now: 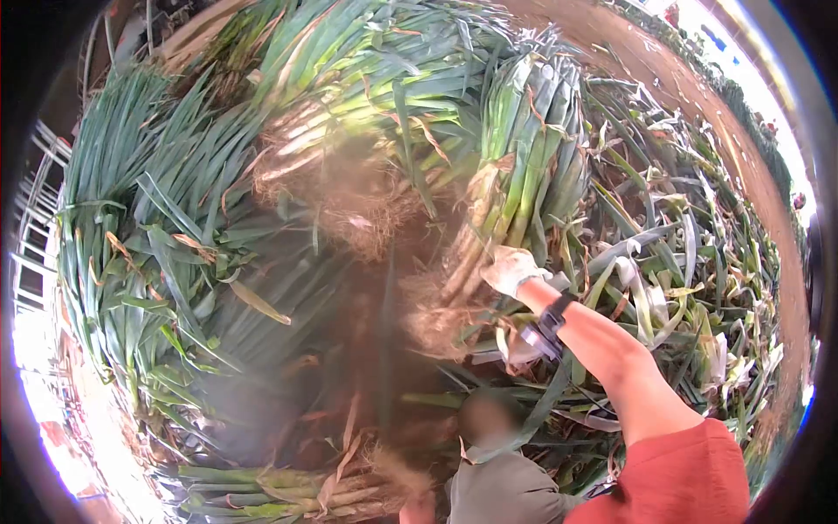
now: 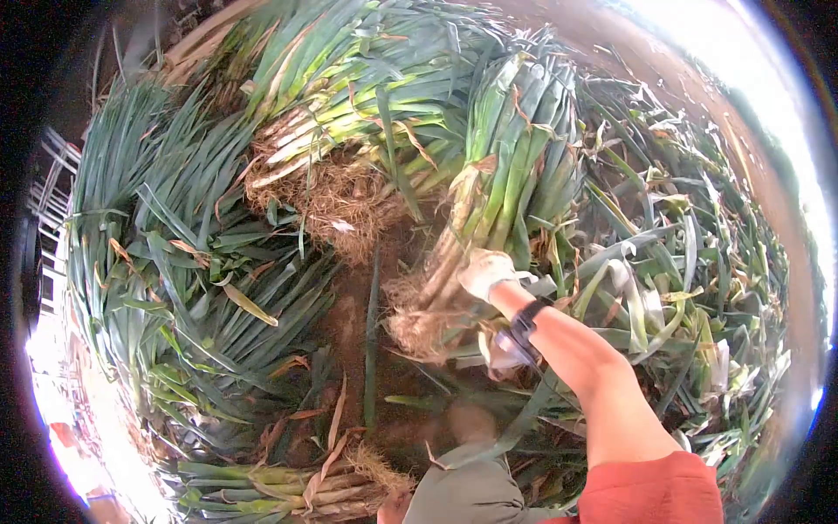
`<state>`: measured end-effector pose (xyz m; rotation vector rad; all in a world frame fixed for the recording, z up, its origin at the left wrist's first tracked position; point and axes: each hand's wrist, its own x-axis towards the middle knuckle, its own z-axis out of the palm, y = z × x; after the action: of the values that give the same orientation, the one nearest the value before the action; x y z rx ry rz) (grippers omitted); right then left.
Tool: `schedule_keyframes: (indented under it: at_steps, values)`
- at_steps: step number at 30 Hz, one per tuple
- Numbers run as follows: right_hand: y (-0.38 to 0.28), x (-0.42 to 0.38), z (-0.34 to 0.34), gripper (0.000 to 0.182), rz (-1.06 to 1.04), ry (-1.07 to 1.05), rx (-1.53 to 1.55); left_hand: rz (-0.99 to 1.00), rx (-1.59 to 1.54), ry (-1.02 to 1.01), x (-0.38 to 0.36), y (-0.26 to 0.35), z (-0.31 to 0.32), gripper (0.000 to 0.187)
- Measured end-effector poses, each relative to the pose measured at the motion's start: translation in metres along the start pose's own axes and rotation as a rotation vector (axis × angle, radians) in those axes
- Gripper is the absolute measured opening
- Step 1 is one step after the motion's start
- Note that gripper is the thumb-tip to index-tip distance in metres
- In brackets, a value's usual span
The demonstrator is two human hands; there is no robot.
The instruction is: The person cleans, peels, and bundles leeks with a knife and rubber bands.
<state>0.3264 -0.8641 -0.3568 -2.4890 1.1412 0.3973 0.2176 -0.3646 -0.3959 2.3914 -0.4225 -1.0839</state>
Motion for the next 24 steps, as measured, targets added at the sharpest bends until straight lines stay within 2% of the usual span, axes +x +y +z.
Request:
schedule_keyframes:
  at_steps: [2,3,4,5,6,7,8,9,10,11,12,13,14,15,16,17,18,19,21,22,24]
  values:
    - [-0.008,-0.038,-0.01,0.033,0.039,-0.076,-0.011,0.303,0.715,-0.095,0.005,-0.006,-0.002,0.027]
    - [0.001,-0.047,0.011,0.033,-0.006,-0.042,0.04,0.312,0.722,-0.1,0.004,-0.007,-0.006,0.027]
    - [-0.01,-0.071,0.003,0.035,-0.063,-0.146,-0.003,0.312,0.512,0.048,0.007,-0.005,-0.013,0.026]
    - [-0.015,-0.094,0.009,0.035,-0.154,-0.096,0.025,0.311,0.299,0.191,0.012,0.0,-0.021,0.026]
    - [-0.026,-0.115,0.003,0.033,-0.198,-0.223,0.023,0.309,0.082,0.332,0.018,0.008,-0.025,0.026]
    - [-0.035,-0.134,0.007,0.033,-0.246,-0.313,0.027,0.322,0.088,0.331,0.021,0.032,-0.036,0.026]
    - [-0.042,-0.149,0.023,0.03,-0.458,-0.348,-0.003,0.069,-0.208,0.262,0.018,0.071,-0.054,0.028]
    - [-0.045,-0.169,0.035,0.03,-0.647,-0.494,-0.157,-0.193,-0.496,0.176,0.011,0.104,-0.067,0.03]
    - [-0.055,-0.182,0.04,0.03,-0.737,-0.52,-0.164,-0.071,-0.469,0.172,0.007,0.123,-0.075,0.033]
    - [-0.06,-0.194,0.031,0.029,-0.799,-0.516,-0.094,-0.126,-0.592,0.143,0.01,0.111,-0.062,0.041]
    - [-0.067,-0.196,0.045,0.027,-0.48,-0.608,0.115,-0.184,-0.715,0.116,0.017,0.105,-0.052,0.048]
    - [-0.068,-0.197,0.054,0.027,-0.596,-0.641,0.121,-0.026,-0.274,0.202,0.021,0.101,-0.044,0.049]
    - [-0.073,-0.196,0.047,0.028,-0.72,-0.67,0.124,0.05,-0.095,0.235,0.026,0.097,-0.038,0.055]
    - [-0.078,-0.191,0.038,0.029,-0.703,-0.659,0.162,0.118,0.086,0.282,0.031,0.092,-0.031,0.062]
    - [-0.082,-0.186,0.023,0.031,-0.687,-0.65,0.198,0.286,0.126,0.279,0.048,0.048,-0.017,0.074]
    - [-0.068,-0.168,0.05,0.034,-0.735,-0.408,0.529,0.254,0.14,0.224,0.048,0.067,-0.022,0.08]
    - [-0.06,-0.142,0.061,0.037,-0.8,-0.119,0.677,0.222,0.153,0.165,0.049,0.094,-0.029,0.085]
    - [-0.067,-0.128,-0.02,0.043,-0.517,-0.333,0.289,0.227,0.144,0.168,0.056,0.109,-0.031,0.085]
    - [-0.025,-0.056,0.008,0.051,-0.516,0.254,0.33,0.128,0.275,-0.049,0.07,0.129,-0.032,0.1]
    - [-0.024,-0.049,-0.044,0.052,-0.324,0.191,0.228,0.128,0.267,-0.046,0.075,0.131,-0.025,0.1]
    - [0.005,0.003,-0.059,0.053,-0.264,0.407,0.115,0.072,0.364,0.154,0.083,0.132,-0.005,0.093]
